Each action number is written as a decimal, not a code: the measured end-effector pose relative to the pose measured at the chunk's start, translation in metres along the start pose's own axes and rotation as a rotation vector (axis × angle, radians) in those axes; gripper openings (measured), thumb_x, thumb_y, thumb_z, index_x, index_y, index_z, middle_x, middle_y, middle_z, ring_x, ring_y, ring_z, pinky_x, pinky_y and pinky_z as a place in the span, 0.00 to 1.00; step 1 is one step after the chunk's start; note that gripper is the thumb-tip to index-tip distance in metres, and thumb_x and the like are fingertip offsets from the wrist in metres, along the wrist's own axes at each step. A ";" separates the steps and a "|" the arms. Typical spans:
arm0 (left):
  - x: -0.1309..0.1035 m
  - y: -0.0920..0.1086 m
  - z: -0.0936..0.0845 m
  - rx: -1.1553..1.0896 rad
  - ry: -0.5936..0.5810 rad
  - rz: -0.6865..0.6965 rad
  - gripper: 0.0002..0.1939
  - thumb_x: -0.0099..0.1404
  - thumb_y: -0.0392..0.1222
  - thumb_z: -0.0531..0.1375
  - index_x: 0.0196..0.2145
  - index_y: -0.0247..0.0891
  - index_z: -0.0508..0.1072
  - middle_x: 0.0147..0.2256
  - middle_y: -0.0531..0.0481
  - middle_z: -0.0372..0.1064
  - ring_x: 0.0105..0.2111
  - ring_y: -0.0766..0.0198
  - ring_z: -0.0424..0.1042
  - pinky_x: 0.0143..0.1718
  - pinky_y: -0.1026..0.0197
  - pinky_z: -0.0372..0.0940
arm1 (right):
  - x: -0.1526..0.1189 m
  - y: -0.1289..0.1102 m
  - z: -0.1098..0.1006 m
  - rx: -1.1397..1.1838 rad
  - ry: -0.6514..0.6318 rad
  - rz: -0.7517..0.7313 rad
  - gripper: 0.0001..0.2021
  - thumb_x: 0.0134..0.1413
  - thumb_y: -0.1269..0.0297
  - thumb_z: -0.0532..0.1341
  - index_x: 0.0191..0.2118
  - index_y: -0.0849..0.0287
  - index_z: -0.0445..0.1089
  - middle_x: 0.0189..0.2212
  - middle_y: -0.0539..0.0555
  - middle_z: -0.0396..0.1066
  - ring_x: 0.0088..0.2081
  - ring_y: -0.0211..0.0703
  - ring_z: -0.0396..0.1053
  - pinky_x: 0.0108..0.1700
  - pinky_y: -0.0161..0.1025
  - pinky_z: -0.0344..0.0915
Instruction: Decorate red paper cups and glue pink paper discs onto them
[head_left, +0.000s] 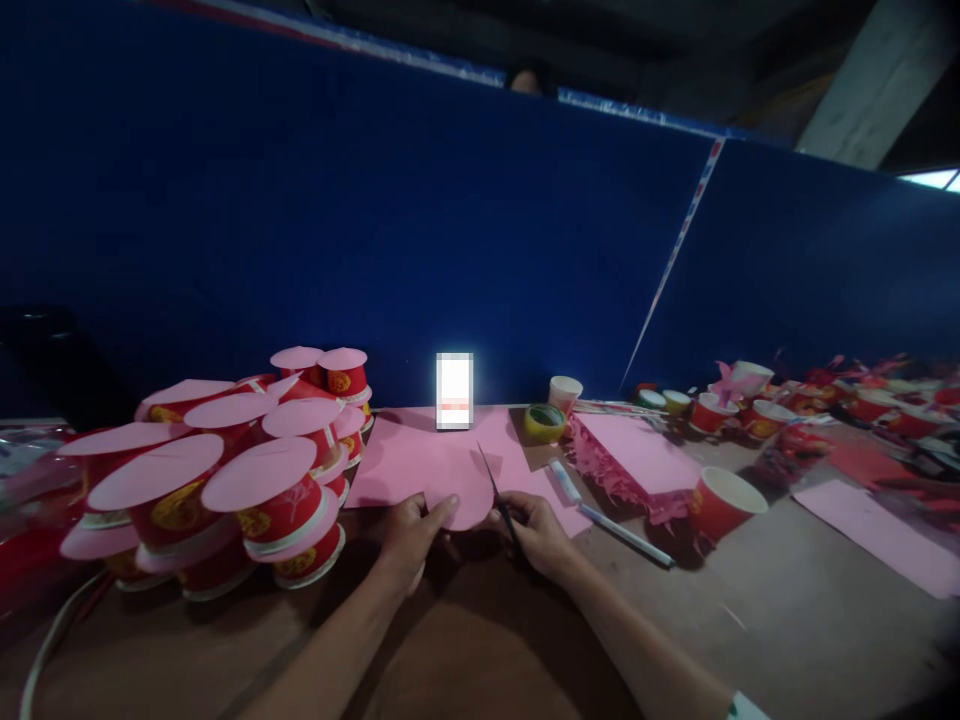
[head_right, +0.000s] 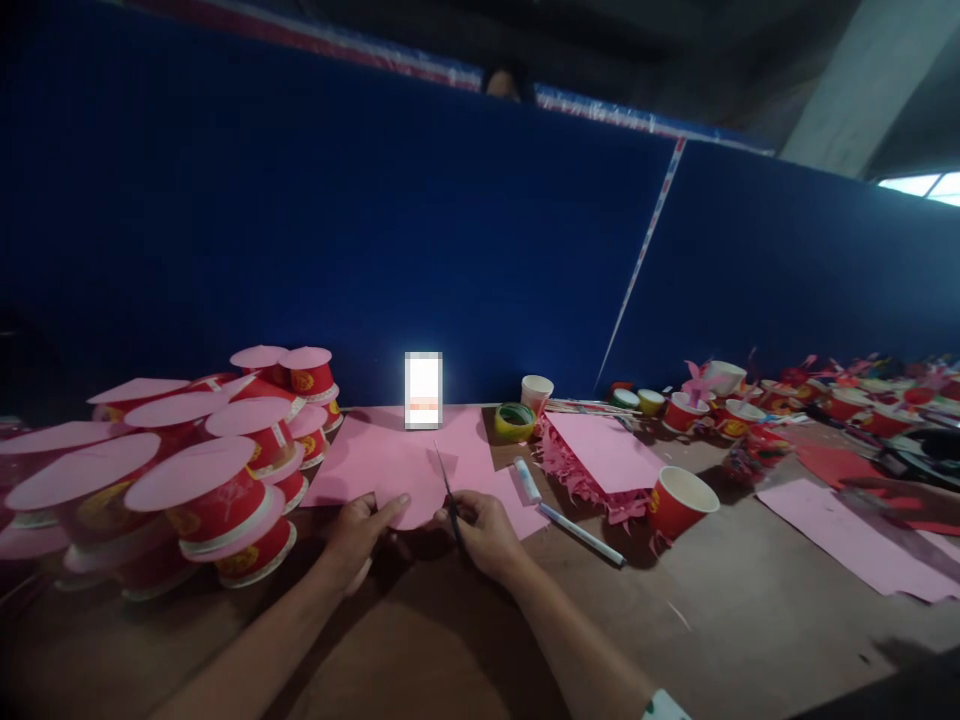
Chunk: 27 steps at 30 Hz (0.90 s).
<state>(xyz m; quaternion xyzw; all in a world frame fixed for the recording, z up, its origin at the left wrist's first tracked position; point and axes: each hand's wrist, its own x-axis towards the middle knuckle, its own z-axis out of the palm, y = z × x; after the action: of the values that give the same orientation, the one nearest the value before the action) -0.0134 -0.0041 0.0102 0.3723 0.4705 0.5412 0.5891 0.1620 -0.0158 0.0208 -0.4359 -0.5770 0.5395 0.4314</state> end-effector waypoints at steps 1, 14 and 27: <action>0.000 -0.001 0.000 0.007 -0.005 0.003 0.20 0.45 0.51 0.67 0.29 0.31 0.73 0.21 0.49 0.71 0.18 0.67 0.66 0.18 0.65 0.60 | -0.001 0.000 0.000 0.003 0.004 0.003 0.17 0.44 0.53 0.64 0.37 0.62 0.71 0.15 0.43 0.59 0.15 0.30 0.55 0.16 0.29 0.53; 0.002 -0.006 -0.003 0.077 0.021 0.153 0.17 0.45 0.48 0.68 0.28 0.33 0.72 0.21 0.52 0.71 0.19 0.67 0.66 0.24 0.64 0.62 | 0.005 0.008 -0.006 -0.139 0.232 -0.065 0.20 0.47 0.55 0.60 0.45 0.58 0.59 0.16 0.41 0.61 0.15 0.34 0.58 0.16 0.29 0.52; 0.009 -0.014 -0.003 0.058 0.010 0.208 0.18 0.43 0.47 0.68 0.29 0.32 0.74 0.28 0.47 0.75 0.29 0.62 0.73 0.36 0.60 0.65 | 0.008 0.007 -0.016 -0.515 0.464 -0.211 0.16 0.46 0.54 0.60 0.20 0.56 0.55 0.16 0.45 0.57 0.21 0.36 0.56 0.24 0.33 0.50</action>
<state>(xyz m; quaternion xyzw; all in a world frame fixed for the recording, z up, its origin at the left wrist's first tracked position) -0.0123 0.0024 -0.0047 0.4337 0.4476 0.5874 0.5163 0.1760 -0.0036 0.0152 -0.5794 -0.6224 0.2155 0.4800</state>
